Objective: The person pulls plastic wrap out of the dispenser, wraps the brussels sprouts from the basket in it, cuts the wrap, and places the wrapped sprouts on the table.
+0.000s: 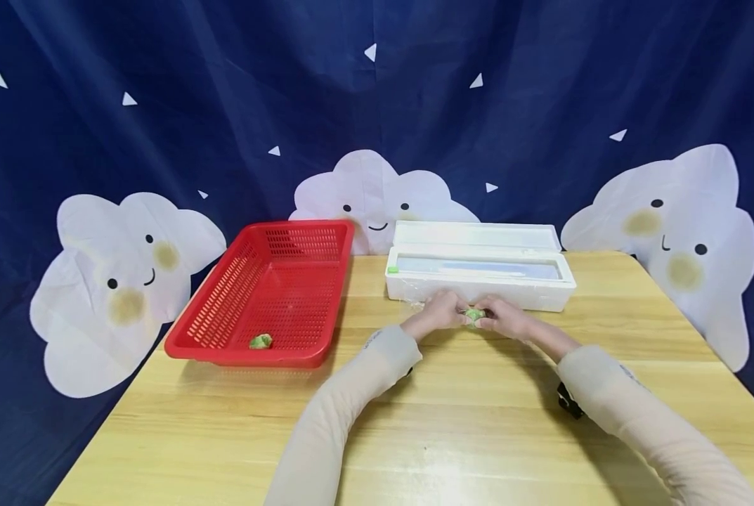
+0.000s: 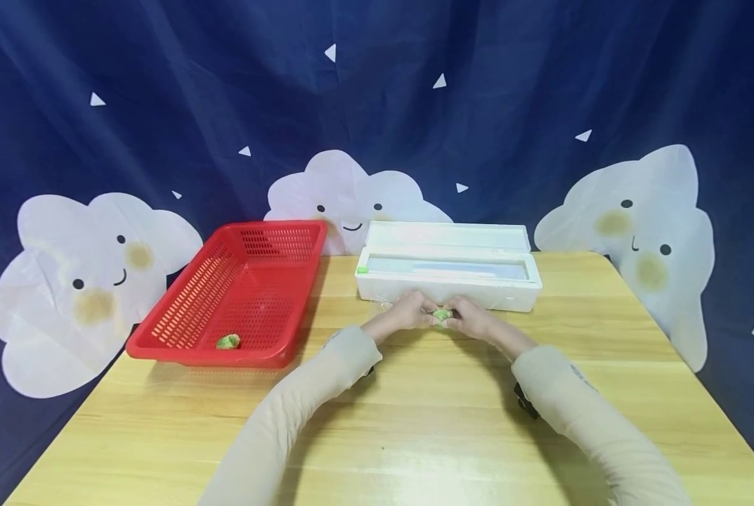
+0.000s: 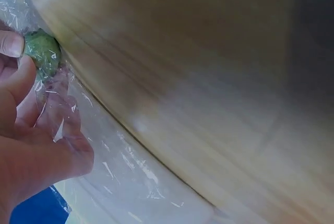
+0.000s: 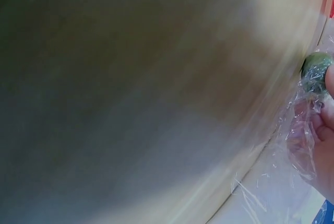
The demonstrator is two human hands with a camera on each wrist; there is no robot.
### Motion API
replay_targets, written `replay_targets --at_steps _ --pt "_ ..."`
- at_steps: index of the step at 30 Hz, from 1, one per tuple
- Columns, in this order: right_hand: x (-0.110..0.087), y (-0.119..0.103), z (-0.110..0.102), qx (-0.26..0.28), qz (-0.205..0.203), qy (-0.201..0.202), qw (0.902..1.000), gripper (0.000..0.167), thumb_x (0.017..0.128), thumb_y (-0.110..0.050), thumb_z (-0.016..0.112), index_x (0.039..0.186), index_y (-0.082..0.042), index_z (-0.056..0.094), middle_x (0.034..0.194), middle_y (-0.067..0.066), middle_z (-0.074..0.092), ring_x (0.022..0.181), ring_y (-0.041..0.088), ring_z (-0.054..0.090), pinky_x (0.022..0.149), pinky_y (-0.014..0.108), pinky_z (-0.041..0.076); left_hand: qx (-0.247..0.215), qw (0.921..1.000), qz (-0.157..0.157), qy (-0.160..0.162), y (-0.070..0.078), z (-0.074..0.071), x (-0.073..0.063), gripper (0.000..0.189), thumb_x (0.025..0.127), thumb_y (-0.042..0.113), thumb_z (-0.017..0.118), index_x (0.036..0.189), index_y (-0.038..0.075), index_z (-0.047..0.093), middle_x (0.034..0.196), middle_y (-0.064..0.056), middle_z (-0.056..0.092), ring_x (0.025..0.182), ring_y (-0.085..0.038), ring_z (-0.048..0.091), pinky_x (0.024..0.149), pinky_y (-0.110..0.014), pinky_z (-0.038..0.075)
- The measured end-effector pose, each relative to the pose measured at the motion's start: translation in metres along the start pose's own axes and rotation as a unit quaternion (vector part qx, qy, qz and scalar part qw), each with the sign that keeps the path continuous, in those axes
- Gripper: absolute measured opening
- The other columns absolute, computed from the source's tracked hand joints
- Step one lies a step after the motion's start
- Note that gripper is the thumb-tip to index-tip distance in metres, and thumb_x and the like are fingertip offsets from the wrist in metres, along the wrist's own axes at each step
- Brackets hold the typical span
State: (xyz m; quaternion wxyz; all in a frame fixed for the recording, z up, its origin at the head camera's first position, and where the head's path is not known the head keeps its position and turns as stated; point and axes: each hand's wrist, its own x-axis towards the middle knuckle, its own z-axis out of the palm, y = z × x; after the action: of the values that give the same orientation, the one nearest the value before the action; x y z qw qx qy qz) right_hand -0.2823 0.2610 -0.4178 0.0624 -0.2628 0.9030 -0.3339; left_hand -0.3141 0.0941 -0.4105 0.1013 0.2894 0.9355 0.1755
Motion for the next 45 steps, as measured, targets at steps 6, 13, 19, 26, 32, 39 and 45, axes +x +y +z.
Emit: replay_targets --at_steps 6,13,19,26,32,39,45 --pt "0.002 0.002 -0.003 0.008 0.01 -0.015 0.9998 0.014 0.085 -0.002 0.058 0.096 0.007 0.061 0.093 0.015 0.056 0.081 0.019 0.047 0.07 0.028 0.04 -0.016 0.9997 -0.015 -0.012 -0.001 -0.002 0.001 0.019 0.084 0.026 0.066 0.102 0.022 0.071 0.109 0.008 0.065 0.098 -0.011 0.055 0.071 -0.025 0.033" --pt "0.001 0.006 -0.005 0.019 0.009 -0.027 0.9994 0.013 0.086 -0.003 0.058 0.094 0.006 0.061 0.092 0.013 0.057 0.081 0.017 0.048 0.072 0.029 0.041 -0.023 0.9995 -0.016 -0.014 -0.001 -0.001 0.003 0.019 0.083 0.027 0.066 0.101 0.022 0.072 0.109 0.008 0.065 0.098 -0.011 0.054 0.078 -0.028 0.035" --pt "-0.002 0.013 -0.003 0.056 0.009 -0.038 0.9976 0.014 0.088 -0.005 0.055 0.094 0.007 0.061 0.088 0.011 0.058 0.077 0.015 0.049 0.071 0.028 0.042 -0.028 0.9992 -0.003 -0.03 -0.001 0.0 0.003 0.017 0.086 0.024 0.063 0.097 0.016 0.073 0.099 0.004 0.067 0.076 -0.007 0.05 0.07 -0.021 0.035" --pt "-0.009 0.011 0.001 0.121 0.044 -0.068 0.9894 0.026 0.091 -0.007 0.051 0.107 0.014 0.054 0.087 0.012 0.057 0.072 0.012 0.049 0.063 0.024 0.043 -0.08 0.9909 0.033 -0.103 -0.019 0.014 0.02 0.022 0.09 0.026 0.058 0.096 0.009 0.071 0.074 -0.001 0.061 0.058 -0.01 0.042 0.058 -0.021 0.039" --pt "-0.013 0.001 -0.001 0.098 0.035 -0.069 0.9922 0.021 0.09 -0.008 0.053 0.1 0.01 0.05 0.084 0.01 0.056 0.074 0.012 0.047 0.064 0.024 0.042 -0.025 0.9945 0.007 -0.102 -0.004 -0.002 -0.006 0.026 0.093 0.029 0.052 0.112 0.017 0.065 0.109 0.001 0.063 0.1 -0.016 0.052 0.102 -0.048 0.022" --pt "-0.023 -0.01 0.003 0.059 0.026 -0.086 0.9942 0.015 0.09 -0.01 0.053 0.094 0.004 0.053 0.079 0.004 0.053 0.07 0.012 0.045 0.061 0.024 0.042 0.051 0.994 0.001 -0.097 0.002 -0.002 -0.025 0.033 0.089 0.042 0.054 0.119 0.03 0.061 0.125 0.004 0.048 0.104 -0.018 0.032 0.079 -0.034 0.021" --pt "-0.03 -0.017 0.009 -0.049 0.024 -0.03 0.9981 0.018 0.087 -0.018 0.058 0.096 -0.002 0.06 0.095 0.012 0.056 0.086 0.024 0.049 0.075 0.044 0.041 0.043 0.9964 0.015 -0.071 0.001 0.0 -0.032 0.035 0.086 0.044 0.057 0.117 0.03 0.062 0.114 0.005 0.05 0.096 -0.016 0.03 0.072 -0.03 0.018"
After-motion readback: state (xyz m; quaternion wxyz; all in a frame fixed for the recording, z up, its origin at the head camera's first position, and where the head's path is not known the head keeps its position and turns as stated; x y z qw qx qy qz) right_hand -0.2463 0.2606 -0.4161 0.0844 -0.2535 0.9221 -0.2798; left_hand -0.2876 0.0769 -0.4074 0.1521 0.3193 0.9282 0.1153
